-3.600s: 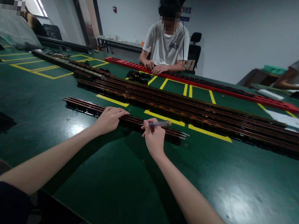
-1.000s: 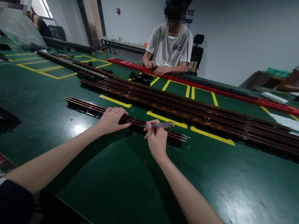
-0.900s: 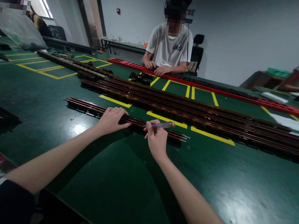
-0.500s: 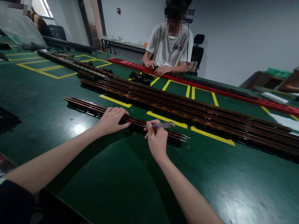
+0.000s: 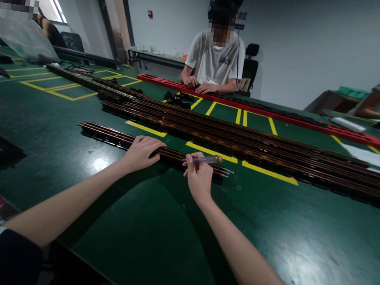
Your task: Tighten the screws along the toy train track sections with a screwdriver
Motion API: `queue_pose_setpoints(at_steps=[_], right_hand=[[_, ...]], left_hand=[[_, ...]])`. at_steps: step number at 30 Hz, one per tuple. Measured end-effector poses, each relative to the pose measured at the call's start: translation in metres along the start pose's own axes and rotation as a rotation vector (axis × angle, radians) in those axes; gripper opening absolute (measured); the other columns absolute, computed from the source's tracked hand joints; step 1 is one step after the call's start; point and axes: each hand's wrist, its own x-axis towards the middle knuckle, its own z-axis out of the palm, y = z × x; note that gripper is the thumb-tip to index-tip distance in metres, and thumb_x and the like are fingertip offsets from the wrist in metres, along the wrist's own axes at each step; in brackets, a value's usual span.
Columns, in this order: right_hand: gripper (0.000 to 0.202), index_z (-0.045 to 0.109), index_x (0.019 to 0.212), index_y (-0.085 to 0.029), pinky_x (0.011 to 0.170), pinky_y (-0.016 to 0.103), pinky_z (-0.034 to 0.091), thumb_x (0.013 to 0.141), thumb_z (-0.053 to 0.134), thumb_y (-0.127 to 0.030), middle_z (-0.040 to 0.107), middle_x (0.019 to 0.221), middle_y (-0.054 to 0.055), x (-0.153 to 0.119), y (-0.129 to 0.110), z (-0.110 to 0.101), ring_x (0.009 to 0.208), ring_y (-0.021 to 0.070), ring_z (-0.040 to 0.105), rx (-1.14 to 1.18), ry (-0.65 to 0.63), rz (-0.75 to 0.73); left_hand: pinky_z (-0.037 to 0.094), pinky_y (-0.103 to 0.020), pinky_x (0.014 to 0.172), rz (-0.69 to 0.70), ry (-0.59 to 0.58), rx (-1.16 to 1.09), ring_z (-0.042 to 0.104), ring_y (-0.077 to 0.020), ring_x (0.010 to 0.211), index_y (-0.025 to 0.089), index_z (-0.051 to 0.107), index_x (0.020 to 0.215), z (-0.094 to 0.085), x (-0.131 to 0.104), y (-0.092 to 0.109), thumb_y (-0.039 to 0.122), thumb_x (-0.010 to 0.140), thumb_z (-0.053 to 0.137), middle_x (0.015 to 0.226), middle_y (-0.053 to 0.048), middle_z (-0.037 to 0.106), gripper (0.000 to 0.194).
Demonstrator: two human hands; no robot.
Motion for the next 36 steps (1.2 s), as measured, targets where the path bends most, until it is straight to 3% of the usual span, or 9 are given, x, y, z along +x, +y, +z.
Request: queue_pose_setpoints(at_steps=[14,36], right_hand=[[0.028,0.054,0.079,-0.019,0.041,0.021,0.043,0.09,0.049,-0.044,0.066,0.069,0.002,0.0005,0.001,0.001,0.046,0.0105,0.057,-0.024,0.027,0.0],[0.024,0.051,0.075,-0.02,0.043,0.021,0.042,0.089,0.049,-0.039,0.061,0.063,-0.001,0.0002,0.0011,0.0007,0.045,0.0099,0.055,-0.012,0.066,0.011]], left_hand=[[0.034,-0.044,0.097,0.048,0.007,-0.005,0.056,-0.0232,0.111,0.019,0.057,0.118,0.0024,-0.0002,0.0018,0.009,0.085,0.038,0.118,-0.008,0.065,0.04],[0.035,-0.044,0.098,0.069,-0.022,-0.017,0.057,-0.0238,0.111,0.015,0.057,0.118,0.0013,0.0007,0.0011,0.008,0.083,0.037,0.119,-0.01,0.065,0.04]])
